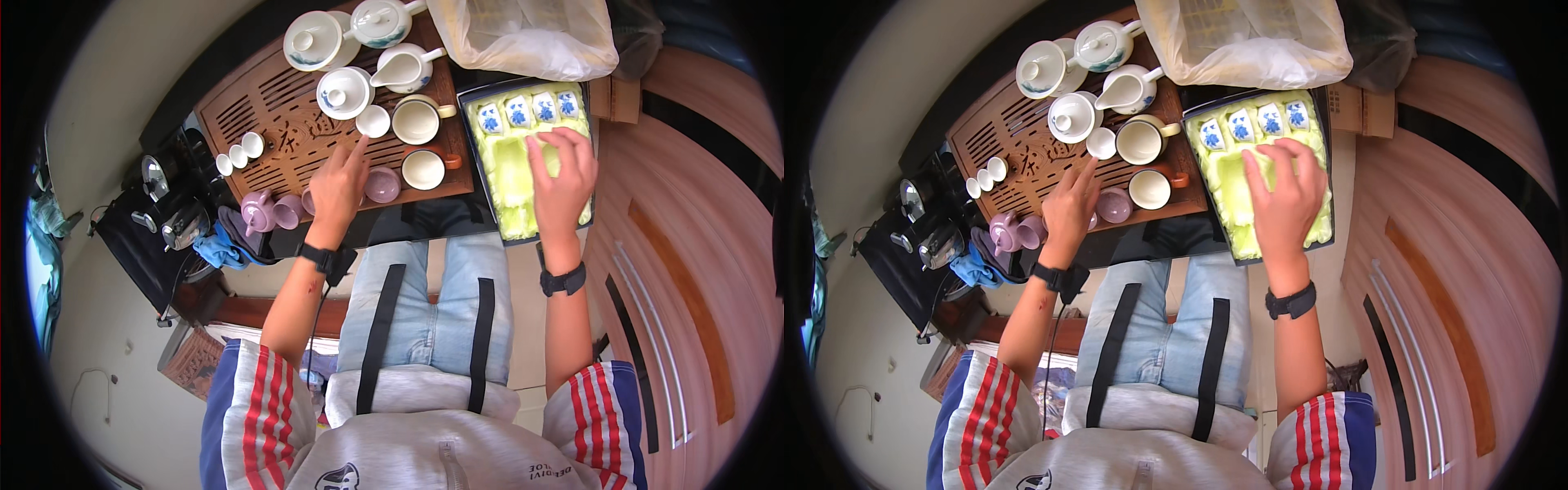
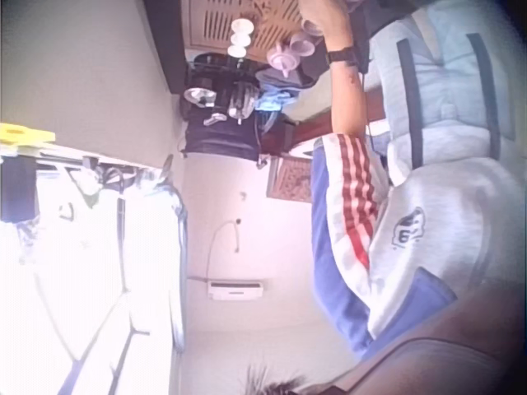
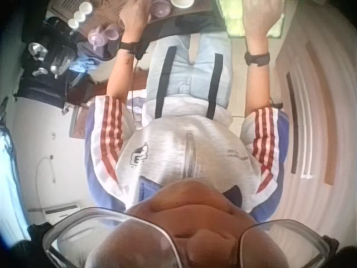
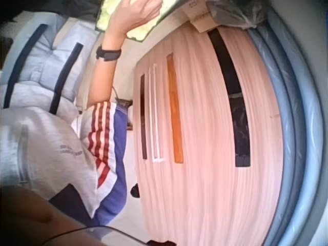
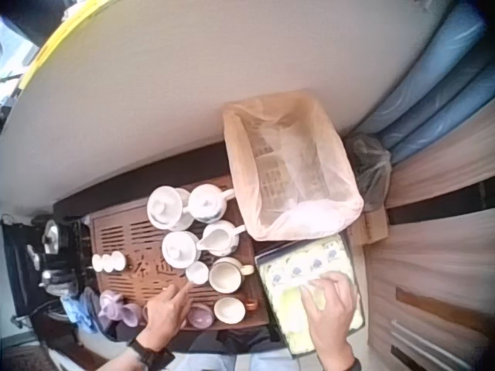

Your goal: The person wipes white cups with a cloth, places them into a storage box, and then puts the lid on the box.

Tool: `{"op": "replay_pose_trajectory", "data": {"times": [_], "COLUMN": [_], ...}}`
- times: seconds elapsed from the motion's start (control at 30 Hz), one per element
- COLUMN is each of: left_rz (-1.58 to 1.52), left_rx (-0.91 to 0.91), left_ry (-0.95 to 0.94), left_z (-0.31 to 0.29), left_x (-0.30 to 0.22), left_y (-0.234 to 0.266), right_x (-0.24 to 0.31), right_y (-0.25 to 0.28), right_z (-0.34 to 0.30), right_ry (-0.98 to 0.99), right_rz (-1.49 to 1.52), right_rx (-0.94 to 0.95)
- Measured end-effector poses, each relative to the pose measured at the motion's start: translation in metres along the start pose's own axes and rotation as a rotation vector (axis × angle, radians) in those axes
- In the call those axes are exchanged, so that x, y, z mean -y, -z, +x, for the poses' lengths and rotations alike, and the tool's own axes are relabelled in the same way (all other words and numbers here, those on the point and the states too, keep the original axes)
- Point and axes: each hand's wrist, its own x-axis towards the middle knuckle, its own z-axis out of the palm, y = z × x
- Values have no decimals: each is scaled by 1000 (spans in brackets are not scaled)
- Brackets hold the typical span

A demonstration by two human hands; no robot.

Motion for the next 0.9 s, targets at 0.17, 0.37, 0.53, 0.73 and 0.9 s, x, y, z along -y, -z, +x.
{"op": "replay_pose_trajectory", "data": {"times": [0.17, 0.37, 0.53, 0.73, 0.9], "left_rz": [125, -1, -435, -995, -993], "left_rx": [60, 93, 293, 516, 363], "left_ry": [-106, -90, -159, 39, -130], "left_z": [17, 22, 28, 55, 67], "left_x": [21, 1, -42, -100, -162], "left_y": [-29, 14, 75, 63, 38], "right_x": [39, 58, 76, 34, -6], "right_y": [-17, -22, -11, 5, 22], "right_z": [-27, -43, -32, -53, -78], "right_ry": [21, 49, 83, -417, -598], "right_rz": [247, 378, 545, 1073, 1528], "right_rx": [225, 292, 333, 506, 218]}}
